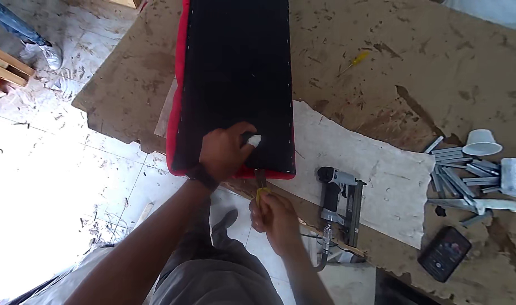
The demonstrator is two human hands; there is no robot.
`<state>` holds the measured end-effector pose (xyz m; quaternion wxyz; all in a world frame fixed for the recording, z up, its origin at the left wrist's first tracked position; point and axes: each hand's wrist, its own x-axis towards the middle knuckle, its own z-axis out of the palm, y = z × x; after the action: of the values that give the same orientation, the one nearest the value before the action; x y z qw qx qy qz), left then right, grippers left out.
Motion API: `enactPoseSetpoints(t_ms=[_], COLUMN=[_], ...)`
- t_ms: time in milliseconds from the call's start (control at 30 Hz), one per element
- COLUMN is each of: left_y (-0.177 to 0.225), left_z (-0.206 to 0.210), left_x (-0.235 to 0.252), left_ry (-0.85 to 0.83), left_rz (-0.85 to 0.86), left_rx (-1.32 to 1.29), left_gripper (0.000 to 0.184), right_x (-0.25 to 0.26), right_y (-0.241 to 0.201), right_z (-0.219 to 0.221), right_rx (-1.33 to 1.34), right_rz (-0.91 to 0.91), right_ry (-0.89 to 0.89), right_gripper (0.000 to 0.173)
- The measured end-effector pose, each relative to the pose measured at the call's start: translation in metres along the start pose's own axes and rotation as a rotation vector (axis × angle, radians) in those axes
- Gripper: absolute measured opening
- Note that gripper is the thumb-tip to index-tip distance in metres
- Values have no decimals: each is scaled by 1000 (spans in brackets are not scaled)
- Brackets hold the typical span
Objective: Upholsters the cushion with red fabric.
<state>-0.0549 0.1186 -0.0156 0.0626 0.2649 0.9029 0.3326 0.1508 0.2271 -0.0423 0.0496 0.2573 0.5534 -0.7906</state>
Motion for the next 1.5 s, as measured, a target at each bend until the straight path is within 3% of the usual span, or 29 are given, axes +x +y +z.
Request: enactPoseSetpoints(t_ms=[100, 200, 267, 367, 467, 600, 833, 1000, 1233, 1500], left_y=[1, 1, -1, -5, -8, -3, -5, -2, 11, 15], left_z=[1, 1, -2, -1, -3, -4, -1, -4, -10, -5], left_x=[-1, 2, -1, -3, -10, -11, -12, -10, -17, -15], left_ry=[1, 0, -20, -35, -40, -51, 5, -12, -255, -265], left_rz=[1, -5, -5, 90, 236, 347, 432, 356, 373, 296], left_rx=[9, -5, -25, -197, -478, -712, -704, -530, 13, 164], left_gripper=[31, 31, 31, 33, 32, 30, 26, 31, 94, 95], right_x=[-14, -27, -29, -23, -15, 18, 81, 86, 95, 100], right_y=[41, 53, 45, 15, -30, -70, -74, -74, -74, -84], right_z=[1, -38, -71, -105, -92, -34, -7, -14, -28, -28], right_rx=[-568, -677, -696, -906, -1022, -1050, -1189, -1021, -843, -835], right_rz=[-313, -369, -338, -297, -442, -707, -827, -916, -900, -822], right_ry=[231, 328, 410, 500, 509, 215, -178, -188, -163, -268], right_gripper=[34, 28, 25, 45, 43, 22, 19, 9, 8, 9])
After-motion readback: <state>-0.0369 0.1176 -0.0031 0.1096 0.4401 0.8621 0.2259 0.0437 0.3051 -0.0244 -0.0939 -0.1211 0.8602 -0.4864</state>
